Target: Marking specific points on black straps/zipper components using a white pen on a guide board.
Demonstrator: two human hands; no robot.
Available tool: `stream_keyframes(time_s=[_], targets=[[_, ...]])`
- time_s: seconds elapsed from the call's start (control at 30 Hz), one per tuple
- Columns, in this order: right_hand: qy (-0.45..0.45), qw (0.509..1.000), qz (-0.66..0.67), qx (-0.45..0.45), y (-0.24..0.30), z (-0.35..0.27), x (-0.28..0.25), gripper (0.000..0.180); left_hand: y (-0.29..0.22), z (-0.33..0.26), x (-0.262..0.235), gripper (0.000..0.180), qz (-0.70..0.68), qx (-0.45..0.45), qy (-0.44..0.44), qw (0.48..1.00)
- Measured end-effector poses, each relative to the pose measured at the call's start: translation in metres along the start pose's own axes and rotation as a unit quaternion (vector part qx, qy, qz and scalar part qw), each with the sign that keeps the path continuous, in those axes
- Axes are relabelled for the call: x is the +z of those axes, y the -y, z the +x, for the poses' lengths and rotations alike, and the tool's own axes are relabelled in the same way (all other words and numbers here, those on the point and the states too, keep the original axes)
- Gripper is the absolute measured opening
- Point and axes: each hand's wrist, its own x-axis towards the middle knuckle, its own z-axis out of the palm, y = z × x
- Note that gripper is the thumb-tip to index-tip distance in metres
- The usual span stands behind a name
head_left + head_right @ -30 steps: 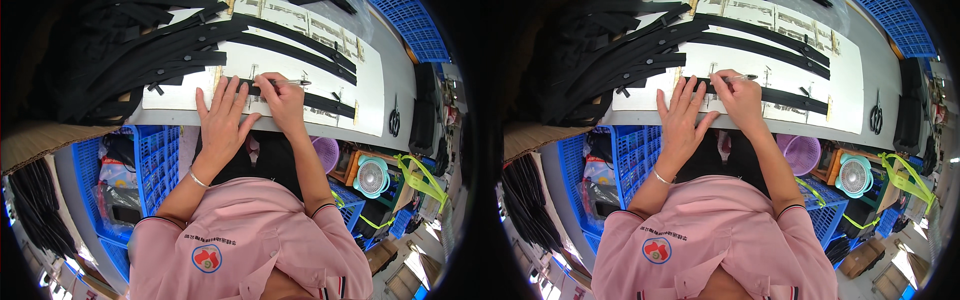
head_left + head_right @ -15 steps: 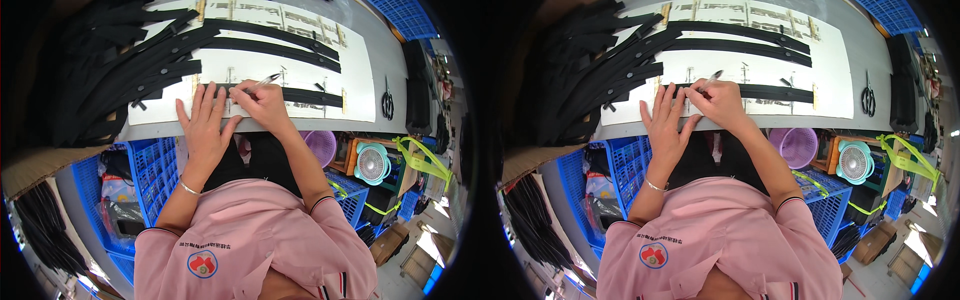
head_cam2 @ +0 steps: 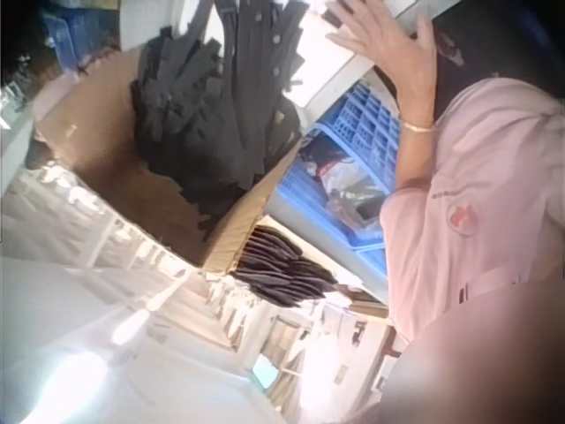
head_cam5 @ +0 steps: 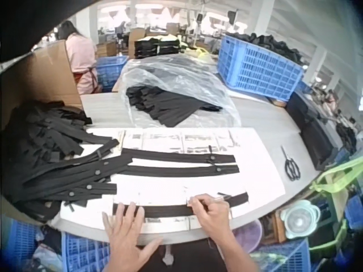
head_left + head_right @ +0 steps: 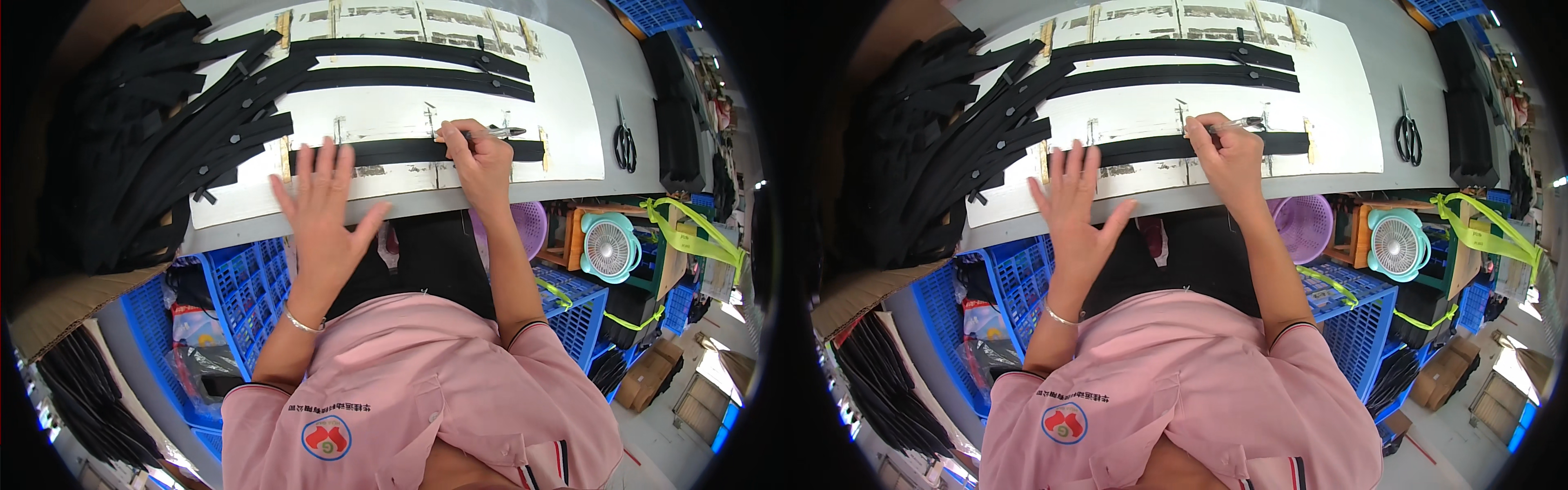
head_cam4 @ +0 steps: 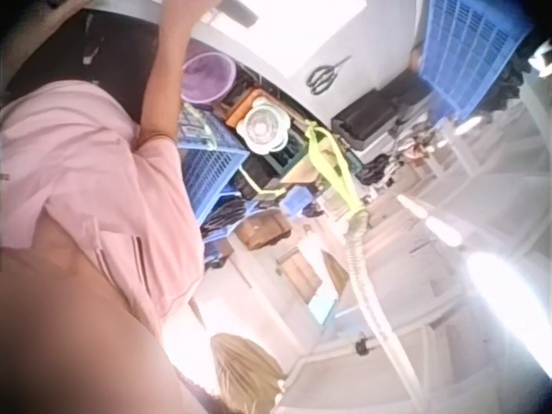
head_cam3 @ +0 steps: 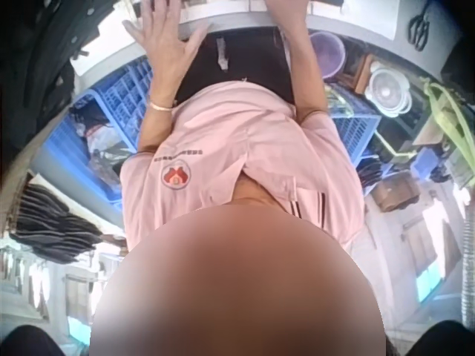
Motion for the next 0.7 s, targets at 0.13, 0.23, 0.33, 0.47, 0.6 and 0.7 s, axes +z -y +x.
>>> stream_keyframes(time_s=[0.13,0.23,0.33,0.47,0.6,0.7], targets=[[-0.025,0.999,0.018,-0.026,-0.005,0.001,0.006,0.017,-0.029,0.012,0.018,0.073,-0.082,0.078,0.037,0.993],[0.022,0.998,-0.057,0.005,-0.001,0.000,0.002,0.018,-0.037,0.015,0.032,0.070,-0.071,0.075,0.048,0.994],[0.018,0.998,-0.064,-0.016,-0.003,0.000,0.004,0.018,-0.037,0.016,0.035,0.063,-0.058,0.073,0.045,0.995],[0.004,0.999,-0.037,-0.006,-0.004,-0.001,0.001,0.017,-0.037,0.016,0.037,0.060,-0.048,0.072,0.046,0.995],[0.054,0.998,-0.017,-0.030,-0.008,-0.002,-0.005,0.017,-0.036,0.017,0.038,0.060,-0.048,0.075,0.046,0.995],[0.056,0.997,-0.038,-0.046,-0.009,-0.001,-0.008,0.017,-0.037,0.018,0.039,0.058,-0.055,0.090,0.038,0.994]])
